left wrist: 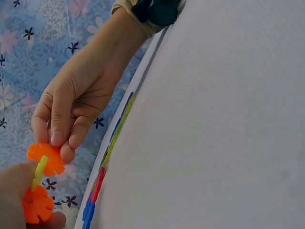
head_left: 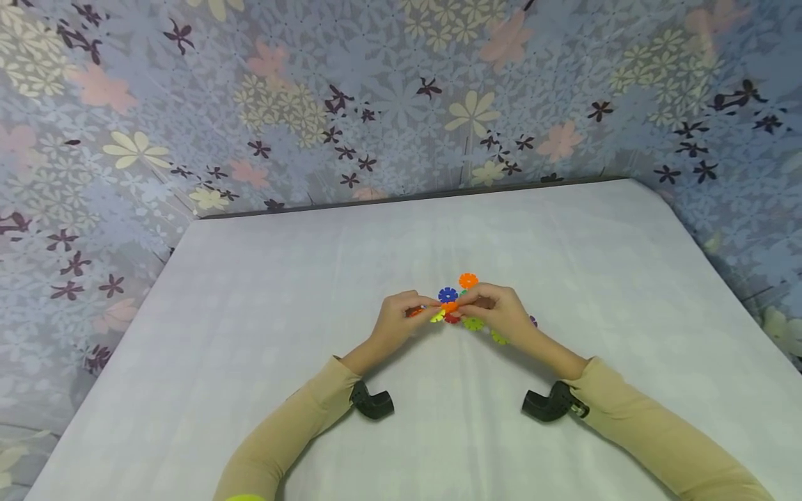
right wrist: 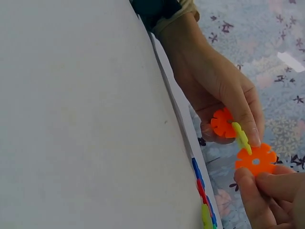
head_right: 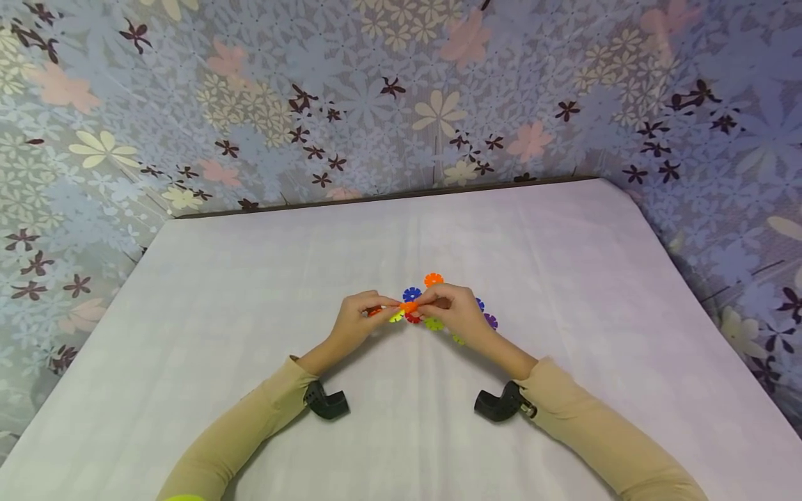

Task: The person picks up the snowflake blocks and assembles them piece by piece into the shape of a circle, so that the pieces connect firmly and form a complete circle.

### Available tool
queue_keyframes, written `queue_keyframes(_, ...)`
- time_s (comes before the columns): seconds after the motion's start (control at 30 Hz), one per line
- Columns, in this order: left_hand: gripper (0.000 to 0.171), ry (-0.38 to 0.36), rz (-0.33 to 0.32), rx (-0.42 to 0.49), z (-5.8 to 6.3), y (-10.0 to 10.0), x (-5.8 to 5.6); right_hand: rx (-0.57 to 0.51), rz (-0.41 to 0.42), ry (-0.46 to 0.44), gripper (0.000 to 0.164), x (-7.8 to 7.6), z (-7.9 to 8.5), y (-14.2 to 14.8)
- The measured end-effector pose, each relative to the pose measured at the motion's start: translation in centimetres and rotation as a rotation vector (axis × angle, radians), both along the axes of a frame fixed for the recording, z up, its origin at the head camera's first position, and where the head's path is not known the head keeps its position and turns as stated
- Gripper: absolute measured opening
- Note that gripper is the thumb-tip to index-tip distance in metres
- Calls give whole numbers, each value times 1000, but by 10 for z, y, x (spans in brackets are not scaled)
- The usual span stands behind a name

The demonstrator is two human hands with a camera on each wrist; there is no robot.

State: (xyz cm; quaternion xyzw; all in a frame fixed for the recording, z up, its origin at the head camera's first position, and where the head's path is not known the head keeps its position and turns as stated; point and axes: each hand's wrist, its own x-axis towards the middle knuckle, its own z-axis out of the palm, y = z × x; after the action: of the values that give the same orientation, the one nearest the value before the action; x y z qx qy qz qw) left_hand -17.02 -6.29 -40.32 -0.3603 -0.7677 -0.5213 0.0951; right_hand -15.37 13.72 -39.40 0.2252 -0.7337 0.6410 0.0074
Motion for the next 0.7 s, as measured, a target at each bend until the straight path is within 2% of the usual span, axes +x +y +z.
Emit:
queue_keyframes(0.1,9,20,27,-18,6,0,4,10,17,12,11,-2,-3,1)
queue_keyframes(0.2,9,53,45,-3,8,0,5,71,12,17,13,-8,-4,6)
queue_keyframes(0.27,8,79,65,17,8,0,4,163,-17,34,12,-13,-6,11)
queue_keyframes(0.37,7,96,89,47,9,1,3,356,-78,47,10,-19,-3,18)
queue_keyframes(0.43,7,96,95,56,9,0,3,486,-88,40,11,-20,-1,21)
queue_keyframes(0.53,7,88,90,57,10,-2,1,618,-42,8,18,-21,2,20)
queue_keyframes(0.7,6,71,92,82,9,-2,-3,717,56,14,25,-20,2,15)
